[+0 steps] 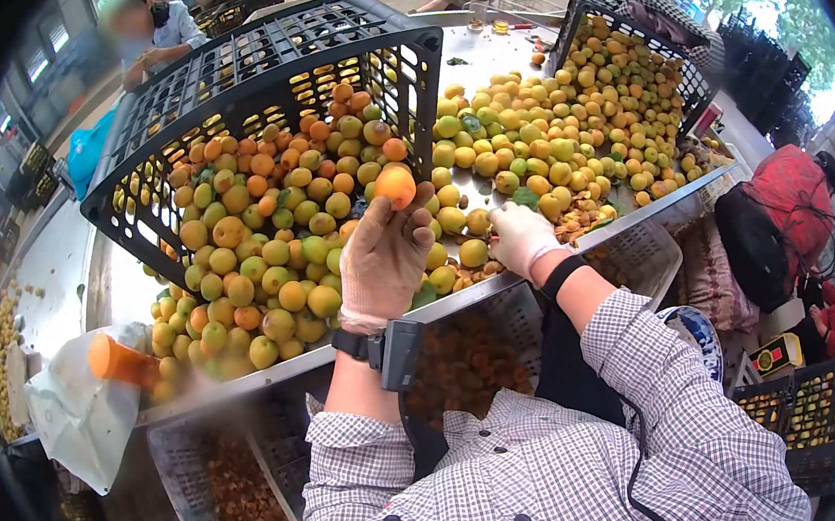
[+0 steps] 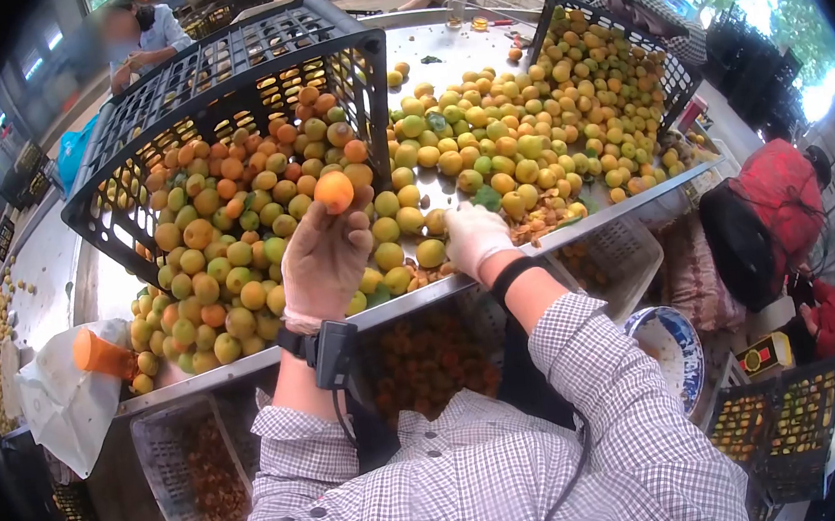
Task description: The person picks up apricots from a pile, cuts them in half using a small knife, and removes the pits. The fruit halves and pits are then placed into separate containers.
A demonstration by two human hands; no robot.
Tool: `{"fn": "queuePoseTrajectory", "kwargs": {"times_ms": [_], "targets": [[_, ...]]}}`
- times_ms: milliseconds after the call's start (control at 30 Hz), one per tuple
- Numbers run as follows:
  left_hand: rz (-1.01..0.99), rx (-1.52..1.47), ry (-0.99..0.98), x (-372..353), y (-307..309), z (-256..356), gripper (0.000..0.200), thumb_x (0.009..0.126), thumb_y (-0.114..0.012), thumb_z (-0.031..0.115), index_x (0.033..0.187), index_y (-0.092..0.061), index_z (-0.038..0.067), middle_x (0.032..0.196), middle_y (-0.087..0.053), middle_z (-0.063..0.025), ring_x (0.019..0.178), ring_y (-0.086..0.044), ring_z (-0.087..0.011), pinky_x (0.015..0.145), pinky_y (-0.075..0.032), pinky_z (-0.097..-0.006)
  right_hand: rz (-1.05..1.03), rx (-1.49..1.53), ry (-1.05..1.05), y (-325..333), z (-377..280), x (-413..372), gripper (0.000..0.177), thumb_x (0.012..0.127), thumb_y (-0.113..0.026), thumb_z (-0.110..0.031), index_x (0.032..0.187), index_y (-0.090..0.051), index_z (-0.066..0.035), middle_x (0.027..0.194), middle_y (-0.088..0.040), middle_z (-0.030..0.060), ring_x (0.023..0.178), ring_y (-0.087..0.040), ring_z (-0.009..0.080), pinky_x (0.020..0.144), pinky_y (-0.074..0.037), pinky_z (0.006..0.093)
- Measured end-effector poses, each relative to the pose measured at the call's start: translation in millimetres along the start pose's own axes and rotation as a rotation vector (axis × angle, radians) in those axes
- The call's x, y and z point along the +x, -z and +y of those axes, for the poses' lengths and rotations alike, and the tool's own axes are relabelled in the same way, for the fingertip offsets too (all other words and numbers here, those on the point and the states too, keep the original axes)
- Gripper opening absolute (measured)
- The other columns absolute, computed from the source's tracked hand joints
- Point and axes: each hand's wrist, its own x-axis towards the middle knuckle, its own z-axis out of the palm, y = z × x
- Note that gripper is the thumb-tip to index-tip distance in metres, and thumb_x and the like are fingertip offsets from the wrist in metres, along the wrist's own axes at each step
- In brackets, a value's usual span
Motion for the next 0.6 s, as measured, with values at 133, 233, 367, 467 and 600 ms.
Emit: {"fn": "queuePoseTrajectory", "kwargs": {"times_ms": [133, 233, 367, 467, 600], "targets": [[0.085, 0.063, 0.001, 0.2, -3.7, -1.2, 0.036, 0.101, -0.055, 0.028, 0.124, -0.054, 0.001, 0.123, -0.060, -0.0214, 0.092, -0.061, -0.0230, 0.077, -0.051, -0.0299, -0.141, -0.010, -0.018, 3.3, -0.9, 5.4, 0.026, 0.085, -0.059, -0.013, 0.108, -0.068, -0.006, 0.114, -0.068, 0.0178, 0.110, -0.065, 0.0340, 0.093, -0.052, 0.0430], [0.145, 0.120, -0.014, 1.1, -8.5, -3.6, 0.034, 0.100, -0.057, 0.032, 0.119, -0.056, 0.004, 0.119, -0.061, -0.0181, 0.089, -0.060, -0.0207, 0.076, -0.049, -0.0289, -0.180, 0.008, -0.050, 6.1, -2.8, 10.4, 0.025, 0.085, -0.060, -0.014, 0.107, -0.069, -0.006, 0.112, -0.069, 0.0175, 0.108, -0.066, 0.0338, 0.092, -0.052, 0.0427], [0.157, 0.154, -0.038, 3.3, 1.8, -5.4, 0.038, 0.101, -0.055, 0.028, 0.129, -0.054, 0.002, 0.123, -0.061, -0.0176, 0.091, -0.061, -0.0243, 0.075, -0.051, -0.0310, -0.205, -0.068, -0.084, -3.2, 4.7, 17.2, 0.033, 0.082, -0.068, -0.028, 0.105, -0.069, -0.005, 0.108, -0.070, 0.0167, 0.104, -0.067, 0.0334, 0.089, -0.054, 0.0428], [0.159, 0.261, -0.058, 3.7, -1.0, -8.7, 0.036, 0.100, -0.054, 0.022, 0.127, -0.055, -0.001, 0.122, -0.062, -0.0170, 0.094, -0.062, -0.0234, 0.078, -0.053, -0.0315, -0.251, -0.070, -0.120, -5.8, 8.7, 17.4, 0.035, 0.084, -0.067, -0.033, 0.104, -0.072, -0.004, 0.109, -0.070, 0.0163, 0.104, -0.068, 0.0321, 0.089, -0.054, 0.0428], [0.146, 0.389, -0.093, 8.6, -2.7, -14.1, 0.033, 0.099, -0.055, 0.016, 0.126, -0.056, -0.003, 0.120, -0.064, -0.0159, 0.097, -0.064, -0.0220, 0.082, -0.054, -0.0304, -0.305, -0.075, -0.116, 0.4, 6.4, 14.8, 0.033, 0.085, -0.064, -0.030, 0.106, -0.074, -0.007, 0.112, -0.071, 0.0153, 0.106, -0.068, 0.0305, 0.090, -0.053, 0.0410]]}}
